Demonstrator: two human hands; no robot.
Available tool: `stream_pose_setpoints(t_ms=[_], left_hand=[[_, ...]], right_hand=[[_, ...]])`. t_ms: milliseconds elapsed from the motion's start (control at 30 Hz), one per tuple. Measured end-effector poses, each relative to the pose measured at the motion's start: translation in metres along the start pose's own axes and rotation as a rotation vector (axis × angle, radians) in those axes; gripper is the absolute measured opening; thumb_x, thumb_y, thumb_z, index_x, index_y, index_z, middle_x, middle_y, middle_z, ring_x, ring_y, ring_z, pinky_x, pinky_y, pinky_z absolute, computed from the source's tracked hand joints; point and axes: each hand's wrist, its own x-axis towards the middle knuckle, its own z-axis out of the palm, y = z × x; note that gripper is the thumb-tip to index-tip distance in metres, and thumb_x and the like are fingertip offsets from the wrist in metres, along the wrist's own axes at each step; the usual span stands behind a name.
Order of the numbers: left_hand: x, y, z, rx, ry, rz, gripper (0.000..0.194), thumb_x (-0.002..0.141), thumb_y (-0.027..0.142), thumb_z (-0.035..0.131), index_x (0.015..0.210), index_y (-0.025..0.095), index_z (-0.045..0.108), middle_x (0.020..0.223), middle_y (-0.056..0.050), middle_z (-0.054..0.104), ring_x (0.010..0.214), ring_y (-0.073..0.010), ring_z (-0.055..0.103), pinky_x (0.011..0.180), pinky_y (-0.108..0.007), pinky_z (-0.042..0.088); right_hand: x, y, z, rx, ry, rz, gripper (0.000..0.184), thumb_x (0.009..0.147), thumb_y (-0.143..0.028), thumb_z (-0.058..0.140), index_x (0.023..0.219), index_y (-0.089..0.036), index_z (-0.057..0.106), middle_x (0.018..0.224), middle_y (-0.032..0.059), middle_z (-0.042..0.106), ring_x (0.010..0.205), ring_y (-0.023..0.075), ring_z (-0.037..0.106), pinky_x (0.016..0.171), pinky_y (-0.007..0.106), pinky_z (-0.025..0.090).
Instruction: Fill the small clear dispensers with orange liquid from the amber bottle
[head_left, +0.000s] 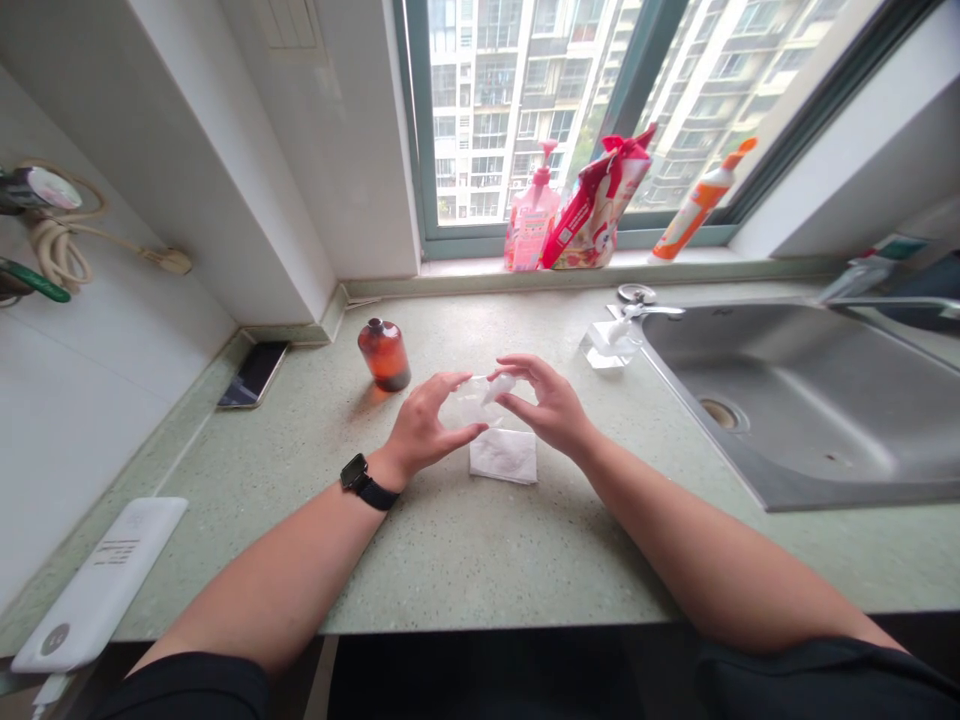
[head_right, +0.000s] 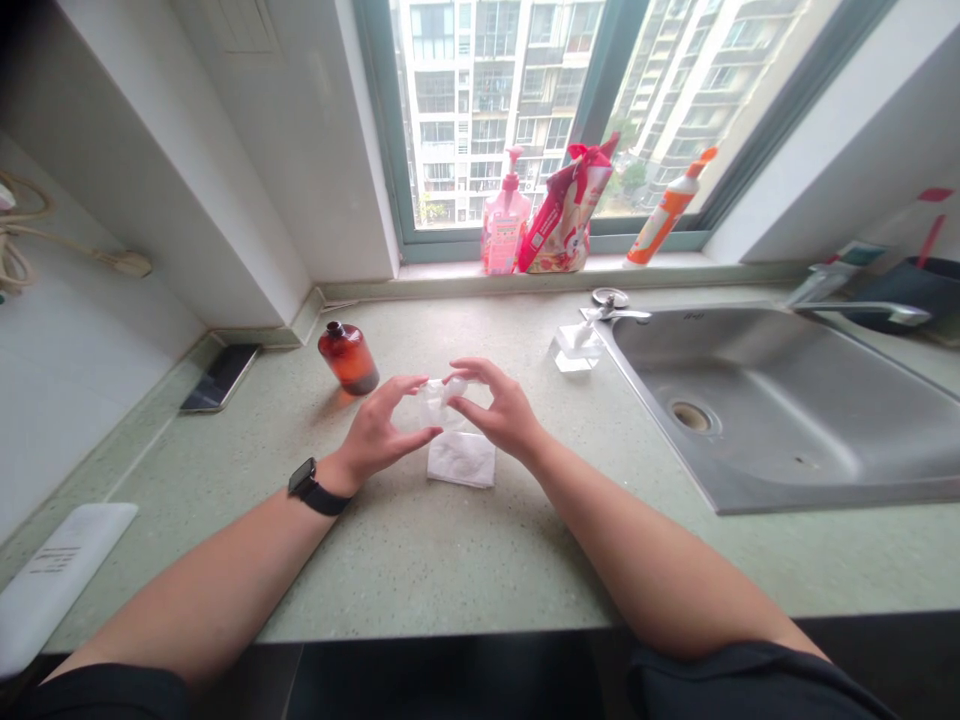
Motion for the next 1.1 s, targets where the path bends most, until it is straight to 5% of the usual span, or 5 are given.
stream_pose_setpoints(t_ms=[367,600,800,933,1100], left_hand=[[0.000,0.001,0.001,-0.291,-0.074,-0.132,0.061,0.085,0.041,0.089,0.140,0.023,0.067,0.135,-0.012,0.075,0.109,-0.0262,0.078,0.104,-0.045,0.063],[0.000,0.008,0.005,-0.706,-0.195,-0.330,0.063,0.088,0.053,0.086,0.142,0.024,0.071,0.141,-0.015,0.074,0.113,-0.0303,0.077,0.097,-0.047,0.066],[0.001,0.009,0.007,-0.800,-0.208,-0.332,0.063,0.087,0.057,0.086,0.141,0.026,0.073,0.139,-0.014,0.075,0.116,-0.0331,0.077,0.094,-0.048,0.067],[0.000,0.004,0.006,-0.680,-0.125,-0.356,0.064,0.087,0.052,0.088,0.142,0.024,0.070,0.133,-0.015,0.076,0.111,-0.0294,0.077,0.094,-0.046,0.066],[0.001,-0.008,0.007,-0.572,0.038,-0.370,0.070,0.083,0.052,0.091,0.141,0.022,0.066,0.134,-0.013,0.074,0.112,-0.0254,0.075,0.106,-0.046,0.061]], right_hand=[[0.006,0.002,-0.006,0.338,-0.103,0.150,0.063,0.084,-0.053,0.090,0.138,-0.031,0.064,0.114,0.0067,0.082,0.117,0.0276,0.077,0.105,0.048,0.062],[0.008,-0.001,-0.008,0.623,-0.192,0.301,0.069,0.077,-0.050,0.095,0.138,-0.033,0.067,0.115,0.0059,0.084,0.113,0.0271,0.079,0.104,0.049,0.064],[0.006,-0.002,-0.007,0.671,-0.229,0.352,0.074,0.078,-0.052,0.093,0.143,-0.034,0.064,0.125,0.0069,0.083,0.116,0.0288,0.079,0.106,0.051,0.063],[0.009,-0.001,-0.009,0.665,-0.153,0.370,0.068,0.079,-0.049,0.090,0.140,-0.033,0.065,0.121,0.0057,0.083,0.121,0.0297,0.076,0.114,0.054,0.056],[0.016,0.009,-0.015,0.677,0.145,0.407,0.042,0.086,-0.046,0.071,0.124,-0.030,0.071,0.079,-0.0005,0.078,0.125,0.0298,0.073,0.119,0.054,0.048]])
